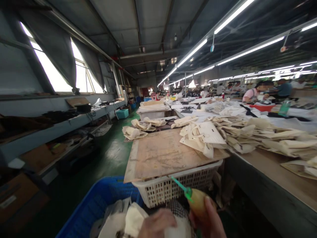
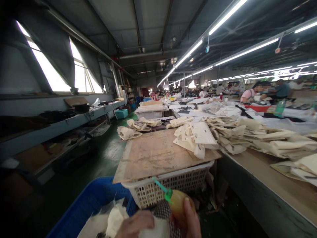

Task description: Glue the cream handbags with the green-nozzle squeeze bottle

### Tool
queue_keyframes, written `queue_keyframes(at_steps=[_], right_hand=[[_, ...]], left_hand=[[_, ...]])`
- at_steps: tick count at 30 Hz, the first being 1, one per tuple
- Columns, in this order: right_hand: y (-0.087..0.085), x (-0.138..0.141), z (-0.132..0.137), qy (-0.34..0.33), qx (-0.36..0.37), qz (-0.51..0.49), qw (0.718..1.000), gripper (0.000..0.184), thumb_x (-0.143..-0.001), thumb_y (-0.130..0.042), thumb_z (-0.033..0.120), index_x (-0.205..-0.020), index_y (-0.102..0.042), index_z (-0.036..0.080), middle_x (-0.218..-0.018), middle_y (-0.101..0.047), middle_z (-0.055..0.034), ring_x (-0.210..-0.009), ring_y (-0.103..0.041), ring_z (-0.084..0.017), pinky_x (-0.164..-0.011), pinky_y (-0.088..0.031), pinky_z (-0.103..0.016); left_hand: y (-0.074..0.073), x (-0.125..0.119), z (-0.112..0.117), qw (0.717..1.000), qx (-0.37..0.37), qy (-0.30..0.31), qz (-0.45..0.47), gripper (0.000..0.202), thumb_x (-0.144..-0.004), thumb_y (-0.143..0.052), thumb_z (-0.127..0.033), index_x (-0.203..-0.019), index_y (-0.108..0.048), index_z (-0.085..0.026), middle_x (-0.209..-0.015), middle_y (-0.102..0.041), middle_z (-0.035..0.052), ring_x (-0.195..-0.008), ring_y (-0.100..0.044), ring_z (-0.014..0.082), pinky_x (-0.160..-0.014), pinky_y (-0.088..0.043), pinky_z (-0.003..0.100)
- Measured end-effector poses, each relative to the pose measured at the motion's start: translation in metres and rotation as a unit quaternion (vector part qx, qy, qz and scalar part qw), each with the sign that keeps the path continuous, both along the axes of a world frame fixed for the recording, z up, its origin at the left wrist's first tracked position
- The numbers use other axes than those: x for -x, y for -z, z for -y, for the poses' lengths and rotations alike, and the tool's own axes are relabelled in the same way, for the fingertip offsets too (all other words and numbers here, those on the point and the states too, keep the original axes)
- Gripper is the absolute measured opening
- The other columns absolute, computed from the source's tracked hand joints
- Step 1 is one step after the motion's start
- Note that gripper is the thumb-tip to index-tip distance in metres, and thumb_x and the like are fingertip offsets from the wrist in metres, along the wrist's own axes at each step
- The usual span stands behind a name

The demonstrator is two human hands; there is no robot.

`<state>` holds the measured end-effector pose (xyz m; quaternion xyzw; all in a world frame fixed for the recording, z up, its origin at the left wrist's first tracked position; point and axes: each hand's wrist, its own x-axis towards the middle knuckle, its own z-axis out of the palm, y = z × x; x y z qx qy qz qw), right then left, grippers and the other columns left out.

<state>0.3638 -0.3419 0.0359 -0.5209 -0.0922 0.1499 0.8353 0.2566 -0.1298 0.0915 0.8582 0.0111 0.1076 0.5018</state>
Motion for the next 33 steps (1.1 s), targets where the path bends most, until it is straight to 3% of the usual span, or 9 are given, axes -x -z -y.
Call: queue_keyframes(at_steps=[2, 4, 7, 11, 17, 21, 26, 33], right_hand=[[-0.013, -0.004, 0.025, -0.022, -0.045, -0.083, 0.995, 0.042, -0.081, -0.07, 0.063, -0.091, -0.078, 0.023, -0.072, -0.072, -0.0041, -0.058, -0.065, -0.021, -0.047, -0.053, -0.029], [-0.025, -0.009, 0.053, -0.001, -0.034, -0.12, 0.992, 0.04, -0.074, -0.081, 0.054, -0.102, -0.076, 0.025, -0.087, -0.075, -0.0034, -0.066, -0.067, -0.019, -0.051, -0.054, -0.025], [-0.035, -0.011, 0.09, 0.006, 0.07, -0.139, 0.988, 0.046, -0.072, -0.083, 0.05, -0.111, -0.074, 0.025, -0.101, -0.075, -0.006, -0.079, -0.069, -0.022, -0.058, -0.056, -0.026], [-0.03, -0.001, 0.117, -0.019, 0.219, -0.127, 0.967, 0.057, -0.073, -0.081, 0.051, -0.122, -0.068, 0.026, -0.103, -0.074, -0.0067, -0.081, -0.068, -0.023, -0.058, -0.054, -0.023], [-0.005, 0.002, 0.122, -0.035, 0.34, 0.041, 0.939, 0.059, -0.068, -0.084, 0.051, -0.119, -0.069, 0.025, -0.104, -0.072, -0.006, -0.086, -0.069, -0.027, -0.063, -0.058, -0.025], [-0.004, 0.0, 0.116, -0.035, 0.367, 0.127, 0.921, 0.052, -0.073, -0.081, 0.048, -0.118, -0.067, 0.026, -0.104, -0.073, -0.0043, -0.086, -0.07, -0.024, -0.068, -0.059, -0.023], [-0.005, -0.002, 0.108, -0.03, 0.406, 0.217, 0.887, 0.045, -0.077, -0.079, 0.046, -0.114, -0.066, 0.026, -0.103, -0.071, -0.0038, -0.084, -0.069, -0.022, -0.072, -0.058, -0.023], [0.003, -0.005, 0.106, -0.061, 0.427, 0.251, 0.867, 0.043, -0.081, -0.076, 0.044, -0.118, -0.064, 0.026, -0.107, -0.067, -0.0051, -0.088, -0.067, -0.023, -0.077, -0.057, -0.027]], left_hand=[[0.005, 0.004, 0.013, 0.999, 0.022, -0.034, -0.005, 0.024, -0.077, -0.063, -0.039, -0.091, -0.072, -0.023, -0.1, -0.073, 0.0095, -0.1, -0.065, 0.0287, -0.094, -0.053, 0.04], [0.004, 0.005, 0.012, 0.995, 0.072, -0.047, -0.04, 0.023, -0.077, -0.063, -0.038, -0.085, -0.071, -0.018, -0.098, -0.071, 0.0098, -0.091, -0.064, 0.0239, -0.086, -0.053, 0.034], [0.008, -0.002, -0.002, 0.982, 0.156, -0.024, -0.102, 0.024, -0.074, -0.066, -0.037, -0.08, -0.07, -0.015, -0.084, -0.068, 0.0061, -0.074, -0.061, 0.0177, -0.07, -0.051, 0.028], [0.036, -0.017, -0.007, 0.97, 0.204, -0.022, -0.132, 0.021, -0.073, -0.065, -0.033, -0.08, -0.07, -0.014, -0.074, -0.066, 0.0031, -0.064, -0.058, 0.0143, -0.061, -0.048, 0.025], [0.078, -0.041, 0.004, 0.969, 0.211, -0.01, -0.125, 0.018, -0.073, -0.055, -0.023, -0.076, -0.07, -0.014, -0.069, -0.065, 0.0016, -0.069, -0.061, 0.016, -0.066, -0.048, 0.026], [0.095, -0.052, 0.003, 0.973, 0.195, -0.008, -0.126, 0.018, -0.069, -0.053, -0.016, -0.073, -0.07, -0.015, -0.073, -0.069, 0.0014, -0.076, -0.062, 0.0172, -0.071, -0.05, 0.027], [0.107, -0.059, 0.0, 0.977, 0.174, -0.007, -0.126, 0.018, -0.068, -0.053, -0.012, -0.07, -0.07, -0.015, -0.08, -0.071, 0.0025, -0.084, -0.063, 0.0187, -0.078, -0.052, 0.028], [0.11, -0.061, 0.003, 0.977, 0.167, -0.005, -0.136, 0.014, -0.068, -0.056, -0.016, -0.073, -0.069, -0.014, -0.081, -0.069, 0.0036, -0.075, -0.061, 0.0175, -0.069, -0.051, 0.027]])
